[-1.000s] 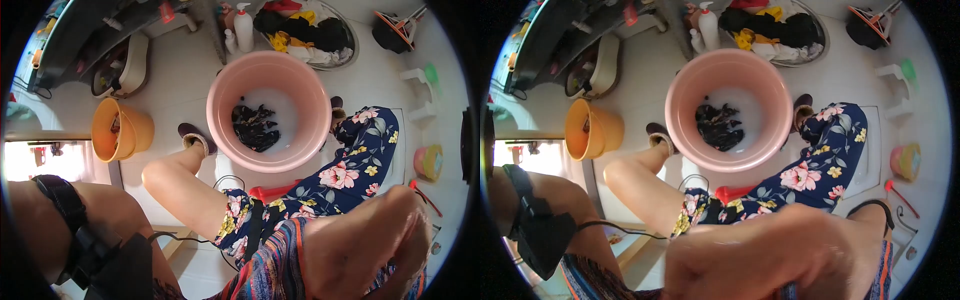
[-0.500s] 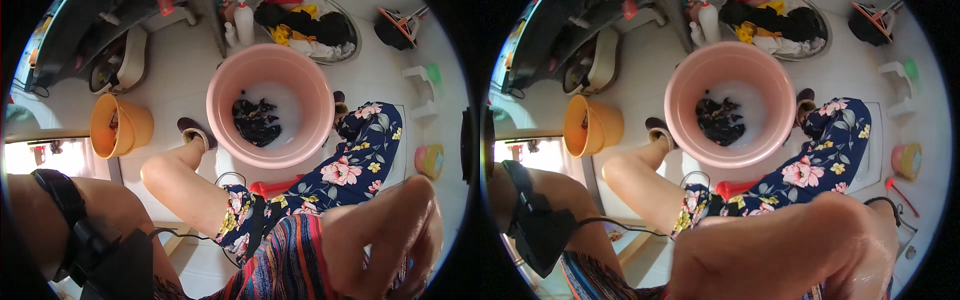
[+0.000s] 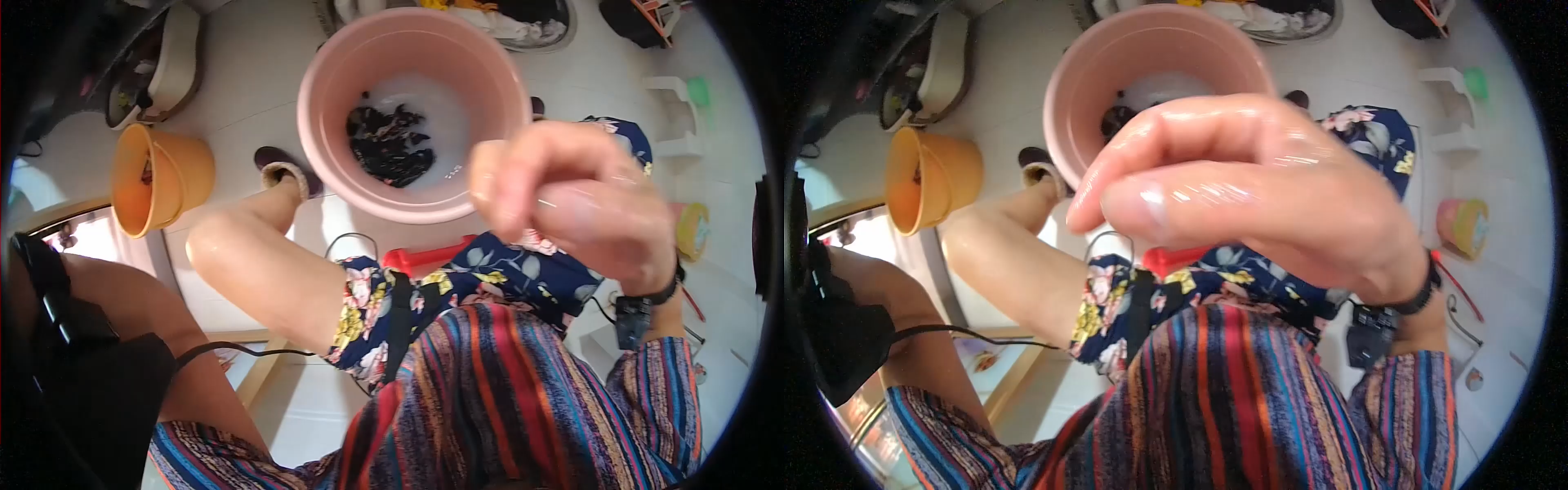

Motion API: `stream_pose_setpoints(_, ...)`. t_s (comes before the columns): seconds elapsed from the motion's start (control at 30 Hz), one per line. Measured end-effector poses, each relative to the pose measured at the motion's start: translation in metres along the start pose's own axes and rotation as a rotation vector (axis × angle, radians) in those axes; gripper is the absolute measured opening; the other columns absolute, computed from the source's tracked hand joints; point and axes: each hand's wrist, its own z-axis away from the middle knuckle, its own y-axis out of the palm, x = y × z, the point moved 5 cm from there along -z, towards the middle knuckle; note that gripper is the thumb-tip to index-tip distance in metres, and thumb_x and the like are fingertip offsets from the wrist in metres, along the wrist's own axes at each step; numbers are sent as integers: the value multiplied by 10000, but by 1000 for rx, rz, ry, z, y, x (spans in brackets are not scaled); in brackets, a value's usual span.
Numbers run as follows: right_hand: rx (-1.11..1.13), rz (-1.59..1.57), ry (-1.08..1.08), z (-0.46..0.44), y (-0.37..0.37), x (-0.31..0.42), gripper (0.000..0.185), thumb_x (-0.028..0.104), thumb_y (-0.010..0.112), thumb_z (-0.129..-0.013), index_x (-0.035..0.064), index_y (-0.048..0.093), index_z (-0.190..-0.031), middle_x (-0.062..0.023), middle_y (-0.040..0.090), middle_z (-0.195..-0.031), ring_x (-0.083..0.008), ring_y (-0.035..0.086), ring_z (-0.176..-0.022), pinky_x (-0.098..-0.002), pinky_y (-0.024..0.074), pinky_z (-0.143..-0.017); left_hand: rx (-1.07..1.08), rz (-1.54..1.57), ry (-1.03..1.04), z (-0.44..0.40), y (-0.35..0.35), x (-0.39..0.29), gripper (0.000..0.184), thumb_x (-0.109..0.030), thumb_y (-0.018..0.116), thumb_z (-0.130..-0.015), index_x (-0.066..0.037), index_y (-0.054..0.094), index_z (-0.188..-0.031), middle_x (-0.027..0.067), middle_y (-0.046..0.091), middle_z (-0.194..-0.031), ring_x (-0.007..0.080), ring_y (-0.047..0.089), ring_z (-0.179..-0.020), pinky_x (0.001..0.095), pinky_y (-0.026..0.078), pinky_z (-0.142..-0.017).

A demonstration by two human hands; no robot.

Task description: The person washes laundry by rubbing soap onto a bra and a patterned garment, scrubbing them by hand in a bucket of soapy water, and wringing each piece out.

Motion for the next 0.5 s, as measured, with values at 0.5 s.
stream_pose_setpoints(0.5, 80, 849, 344, -112, -88, -56, 263, 256, 574, -822, 46, 607, -976, -42, 597, -897, -139, 550, -838, -257, 442, -705, -403, 723, 200, -65, -22, 29, 215, -125, 568, -842, 0, 556, -1016, 69, 571, -838, 128, 537, -757, 225, 436, -698)
